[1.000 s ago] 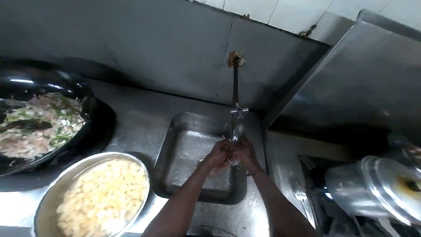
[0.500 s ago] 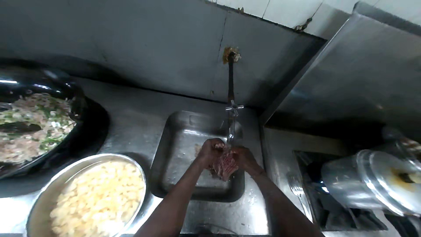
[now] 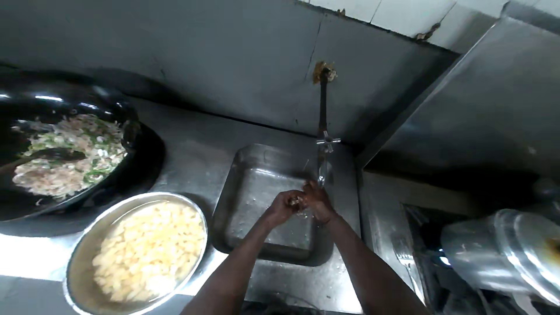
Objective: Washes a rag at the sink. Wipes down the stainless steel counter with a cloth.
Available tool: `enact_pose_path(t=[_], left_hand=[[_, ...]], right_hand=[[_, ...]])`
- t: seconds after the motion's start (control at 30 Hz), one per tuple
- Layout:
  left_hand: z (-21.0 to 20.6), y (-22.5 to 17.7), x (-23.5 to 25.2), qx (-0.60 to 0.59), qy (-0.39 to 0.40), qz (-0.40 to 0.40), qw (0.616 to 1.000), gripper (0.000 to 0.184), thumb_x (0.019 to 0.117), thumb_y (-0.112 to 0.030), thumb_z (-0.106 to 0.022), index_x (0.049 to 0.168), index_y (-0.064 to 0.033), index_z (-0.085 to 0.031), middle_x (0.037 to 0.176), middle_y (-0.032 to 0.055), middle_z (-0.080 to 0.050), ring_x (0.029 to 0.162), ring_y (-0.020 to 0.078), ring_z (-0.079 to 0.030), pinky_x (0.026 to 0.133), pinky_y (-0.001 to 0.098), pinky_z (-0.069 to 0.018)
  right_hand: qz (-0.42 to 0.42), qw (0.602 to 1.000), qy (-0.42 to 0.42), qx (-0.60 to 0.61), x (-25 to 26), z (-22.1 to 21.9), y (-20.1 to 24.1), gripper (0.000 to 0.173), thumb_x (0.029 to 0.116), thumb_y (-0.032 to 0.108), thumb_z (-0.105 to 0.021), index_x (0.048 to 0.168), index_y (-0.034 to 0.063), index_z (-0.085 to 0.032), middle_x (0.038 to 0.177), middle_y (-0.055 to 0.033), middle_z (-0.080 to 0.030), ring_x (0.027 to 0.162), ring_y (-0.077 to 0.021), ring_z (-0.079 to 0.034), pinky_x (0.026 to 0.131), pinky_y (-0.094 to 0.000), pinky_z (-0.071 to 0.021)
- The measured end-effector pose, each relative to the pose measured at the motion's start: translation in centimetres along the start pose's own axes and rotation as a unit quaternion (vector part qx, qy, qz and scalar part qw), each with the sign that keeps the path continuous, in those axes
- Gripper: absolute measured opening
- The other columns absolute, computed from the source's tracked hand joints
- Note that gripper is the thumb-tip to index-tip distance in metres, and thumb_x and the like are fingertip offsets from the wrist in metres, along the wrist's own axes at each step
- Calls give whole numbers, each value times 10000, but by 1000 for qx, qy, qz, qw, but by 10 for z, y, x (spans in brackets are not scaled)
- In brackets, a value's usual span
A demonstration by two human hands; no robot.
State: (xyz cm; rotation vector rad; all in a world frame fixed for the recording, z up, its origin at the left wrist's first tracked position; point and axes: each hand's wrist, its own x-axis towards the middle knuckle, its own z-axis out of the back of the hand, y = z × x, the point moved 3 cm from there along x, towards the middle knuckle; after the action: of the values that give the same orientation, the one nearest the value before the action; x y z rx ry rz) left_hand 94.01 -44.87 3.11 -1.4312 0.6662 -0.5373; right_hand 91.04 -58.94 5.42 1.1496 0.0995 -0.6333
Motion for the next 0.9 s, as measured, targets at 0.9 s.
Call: enact_pose_path(t=[0.9], left_hand=[[21, -35, 26, 196, -103, -12, 975, 243, 1038, -135, -560, 1199, -9, -692, 1107, 199, -716, 1038, 329, -700, 962, 560, -541]], right_hand=[[85, 975, -133, 157, -47, 109, -32, 290, 1081, 161, -482, 1338, 48, -556, 1090, -71, -674, 901, -134, -679, 797, -353, -605]])
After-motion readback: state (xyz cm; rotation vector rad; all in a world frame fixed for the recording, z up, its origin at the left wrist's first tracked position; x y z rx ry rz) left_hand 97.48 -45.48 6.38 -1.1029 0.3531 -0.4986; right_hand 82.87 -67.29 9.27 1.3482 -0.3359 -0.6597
